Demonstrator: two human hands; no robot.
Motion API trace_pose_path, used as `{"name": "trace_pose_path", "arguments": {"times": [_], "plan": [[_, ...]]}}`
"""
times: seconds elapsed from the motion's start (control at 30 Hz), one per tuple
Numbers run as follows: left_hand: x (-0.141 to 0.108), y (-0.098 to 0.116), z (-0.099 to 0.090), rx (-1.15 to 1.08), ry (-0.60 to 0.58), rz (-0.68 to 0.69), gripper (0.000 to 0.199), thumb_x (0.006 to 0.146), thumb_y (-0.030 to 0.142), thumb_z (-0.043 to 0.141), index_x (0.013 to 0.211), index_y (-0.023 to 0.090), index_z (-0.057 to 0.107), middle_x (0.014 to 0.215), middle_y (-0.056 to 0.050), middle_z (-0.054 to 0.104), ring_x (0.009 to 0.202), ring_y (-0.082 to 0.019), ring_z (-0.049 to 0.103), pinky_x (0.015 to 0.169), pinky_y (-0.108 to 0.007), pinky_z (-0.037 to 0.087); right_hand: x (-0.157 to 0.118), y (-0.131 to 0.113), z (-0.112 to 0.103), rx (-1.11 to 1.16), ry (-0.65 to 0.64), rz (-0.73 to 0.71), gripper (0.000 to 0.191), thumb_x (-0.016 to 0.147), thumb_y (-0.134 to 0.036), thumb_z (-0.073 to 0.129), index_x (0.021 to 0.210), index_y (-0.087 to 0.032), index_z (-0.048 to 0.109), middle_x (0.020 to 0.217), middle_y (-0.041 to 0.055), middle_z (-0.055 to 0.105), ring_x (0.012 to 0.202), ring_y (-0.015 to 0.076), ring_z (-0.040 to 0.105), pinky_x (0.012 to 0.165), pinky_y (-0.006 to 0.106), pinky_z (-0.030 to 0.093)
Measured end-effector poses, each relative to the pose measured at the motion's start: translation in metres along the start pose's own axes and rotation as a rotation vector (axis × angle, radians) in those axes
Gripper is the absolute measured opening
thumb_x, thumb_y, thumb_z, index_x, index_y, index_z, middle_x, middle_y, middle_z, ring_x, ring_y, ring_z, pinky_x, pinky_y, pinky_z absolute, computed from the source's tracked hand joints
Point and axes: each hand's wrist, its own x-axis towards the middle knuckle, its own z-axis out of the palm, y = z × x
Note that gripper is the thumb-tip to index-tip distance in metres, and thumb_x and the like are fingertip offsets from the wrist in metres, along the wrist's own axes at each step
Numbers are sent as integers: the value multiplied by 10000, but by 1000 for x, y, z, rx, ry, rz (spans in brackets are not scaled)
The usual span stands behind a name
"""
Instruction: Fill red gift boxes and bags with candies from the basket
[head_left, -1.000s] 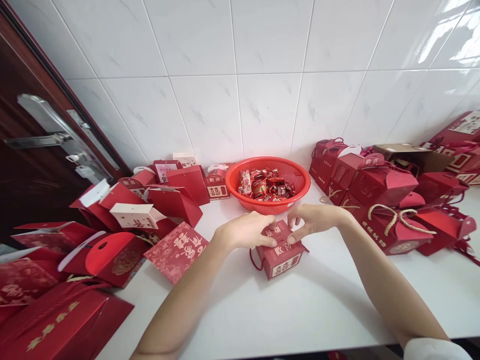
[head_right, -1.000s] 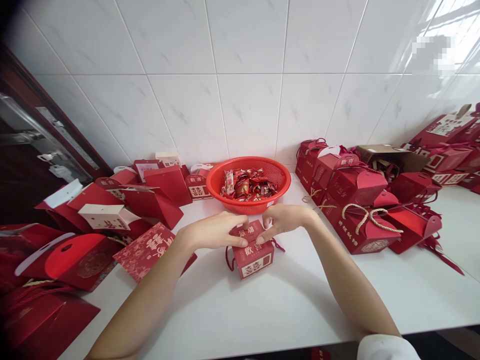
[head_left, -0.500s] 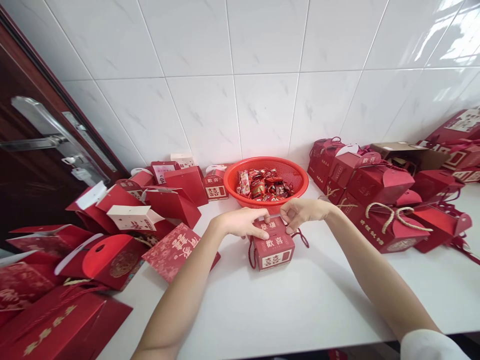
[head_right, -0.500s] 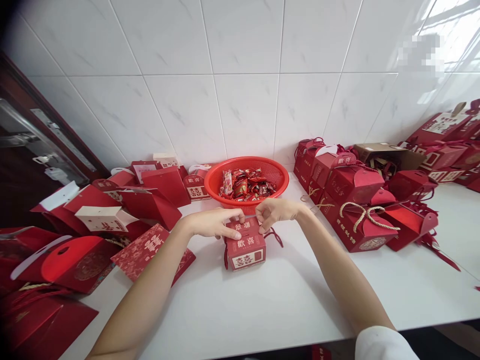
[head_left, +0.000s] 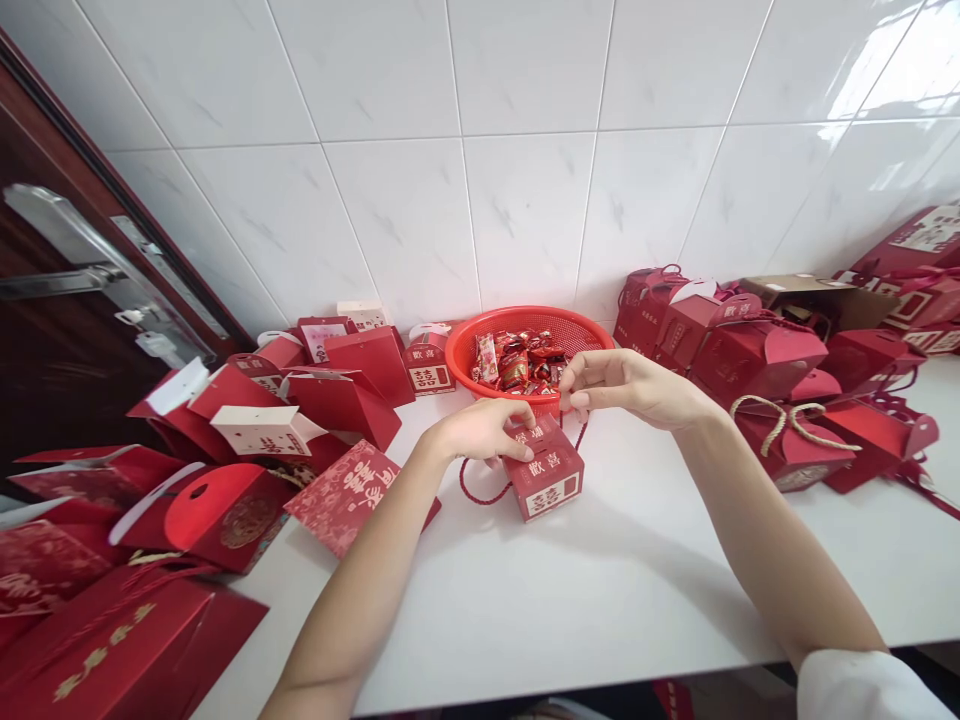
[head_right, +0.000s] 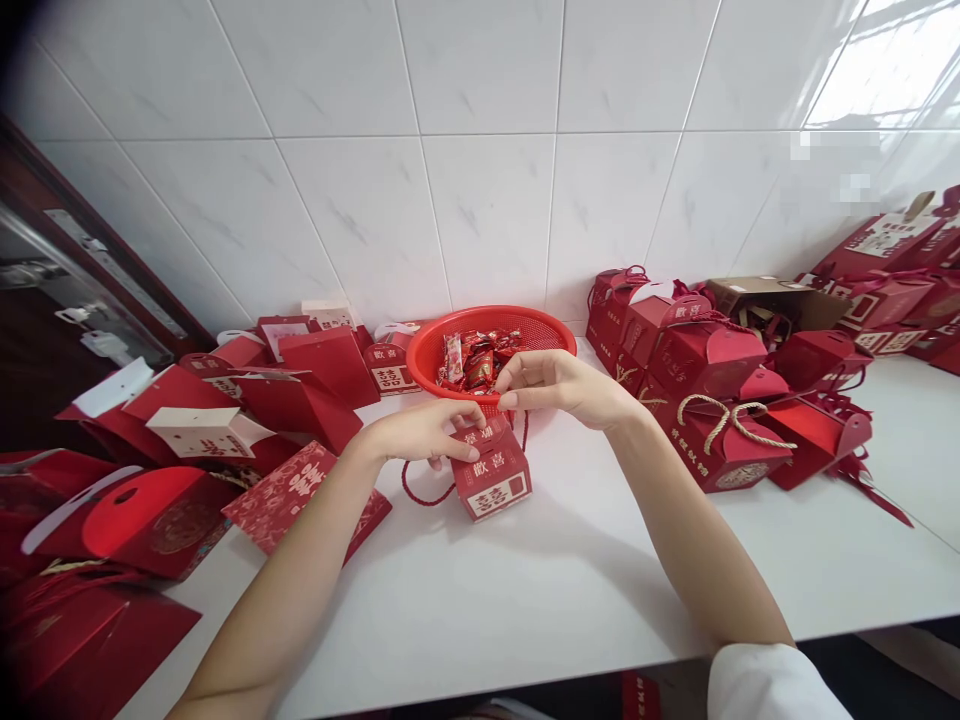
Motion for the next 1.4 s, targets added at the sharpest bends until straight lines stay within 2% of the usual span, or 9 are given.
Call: {"name": "trace_pose_path", "arguments": {"times": [0.07, 0.2, 0.33, 0.57, 0.77, 0.9, 1.07, 1.27, 1.4], "plan": [[-9, 6, -3, -37, 101, 62, 404, 738, 296, 758, 1107, 200, 623, 1223, -78, 621, 768, -166, 671, 599, -269, 576, 0, 1, 1, -44, 27, -6, 258, 789, -356, 780, 907, -158, 663, 855, 29, 684, 765, 142, 619, 754, 306, 498], [-34, 17, -10, -322, 315, 410, 439, 813, 327, 739, 1219, 205, 625, 1364, -90, 582, 805, -145, 669, 805, -341, 586, -2, -2, 5, -113, 126, -22, 241, 792, -370, 768, 875, -168, 665, 860, 33, 672, 794, 156, 619, 744, 305, 498], [-47, 26, -4, -526, 313, 616, 402, 875, 347, 711, 1232, 189, 614, 1431, -108, 531, 1053, -218, 661, 946, -374, 550, -6, -8, 21, -244, 261, -84, 251, 771, -381, 771, 833, -176, 639, 805, 24, 645, 709, 148, 584, 641, 287, 463], [-42, 35, 24, -463, 233, 744, 461, 922, 373, 679, 1352, 279, 545, 1459, -75, 507, 1382, -289, 465, 1031, -380, 531, -8, -5, 54, -689, 420, -190, 174, 755, -190, 651, 642, -189, 519, 735, 0, 573, 643, 116, 477, 584, 251, 369], [-42, 37, 30, -370, 309, 767, 510, 895, 384, 704, 1366, 280, 541, 1498, -94, 464, 1428, -316, 400, 1039, -416, 535, -7, -3, 64, -743, 445, -188, 156, 735, -114, 574, 630, -186, 484, 740, 6, 571, 639, 110, 479, 573, 239, 344], [-44, 35, 27, -438, 287, 832, 489, 894, 352, 709, 1358, 299, 563, 1533, -81, 436, 1445, -330, 386, 1055, -430, 528, -11, -3, 64, -668, 594, -281, 96, 757, -130, 569, 696, -196, 538, 739, -7, 587, 624, 109, 485, 572, 245, 380], [-47, 32, 12, -575, 307, 928, 353, 880, 341, 726, 1223, 275, 672, 1450, -82, 552, 1312, -333, 554, 984, -438, 570, -40, -21, 40, -568, 984, -465, 42, 827, -205, 613, 792, -207, 590, 743, -10, 630, 632, 123, 557, 563, 259, 441], [-46, 23, -7, -576, 484, 899, 240, 846, 326, 757, 1062, 222, 749, 1194, -84, 711, 986, -245, 710, 910, -401, 591, -93, -50, -24, -604, 1425, -683, 110, 758, -172, 673, 780, -204, 571, 677, -10, 617, 579, 131, 612, 512, 270, 454], [-46, 21, -10, -553, 495, 876, 195, 837, 305, 765, 1009, 212, 767, 1124, -84, 736, 929, -229, 717, 890, -390, 585, -115, -44, -65, -735, 1607, -638, 154, 694, -133, 659, 695, -218, 531, 605, -32, 527, 508, 117, 530, 470, 274, 376]]}}
